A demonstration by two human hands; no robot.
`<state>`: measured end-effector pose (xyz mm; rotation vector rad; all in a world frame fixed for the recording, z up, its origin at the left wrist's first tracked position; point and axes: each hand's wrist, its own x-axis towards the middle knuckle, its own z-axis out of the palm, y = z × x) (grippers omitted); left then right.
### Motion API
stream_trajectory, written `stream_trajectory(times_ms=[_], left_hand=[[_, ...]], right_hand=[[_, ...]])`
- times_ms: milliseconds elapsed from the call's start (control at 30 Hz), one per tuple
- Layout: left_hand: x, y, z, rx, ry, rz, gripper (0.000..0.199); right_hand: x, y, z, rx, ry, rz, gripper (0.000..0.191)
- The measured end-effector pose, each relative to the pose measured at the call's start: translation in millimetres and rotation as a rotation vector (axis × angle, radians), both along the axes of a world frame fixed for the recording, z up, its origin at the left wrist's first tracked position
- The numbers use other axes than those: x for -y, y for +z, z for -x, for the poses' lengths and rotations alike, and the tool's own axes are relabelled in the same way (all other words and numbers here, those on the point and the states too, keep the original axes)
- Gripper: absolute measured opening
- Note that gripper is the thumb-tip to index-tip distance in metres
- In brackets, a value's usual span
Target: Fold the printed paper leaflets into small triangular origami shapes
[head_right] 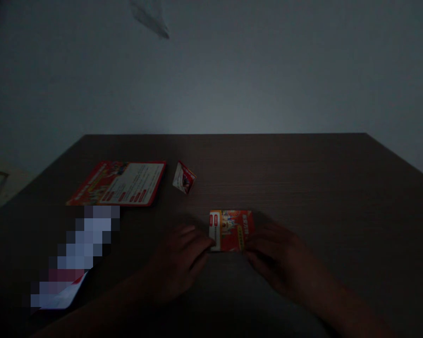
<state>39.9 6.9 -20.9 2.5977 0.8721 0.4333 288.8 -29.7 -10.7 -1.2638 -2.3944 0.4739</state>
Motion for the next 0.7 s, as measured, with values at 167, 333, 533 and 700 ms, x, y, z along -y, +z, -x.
stream_trajectory(times_ms=[167, 333, 533, 700], left_hand=[[0.9, 0.8, -3.2, 0.031, 0.086, 0.087, 0.017], [3.1, -2.0, -5.2, 0.099, 0.172, 0.186, 0.037], [6.1, -3.7, -7.9, 0.171, 0.275, 0.243, 0.044], [7.6, -4.1, -9.5, 0.205, 0.330, 0.270, 0.045]], right_hand=[[-0.4, -1.3, 0.0, -0.016, -0.096, 0.079, 0.014], [-1.1, -4.2, 3.1, -0.053, -0.346, 0.290, 0.018], [-2.2, -1.5, 11.6, -0.067, -0.446, 0.408, 0.026], [-2.4, -4.3, 12.7, -0.090, -0.508, 0.480, 0.031]])
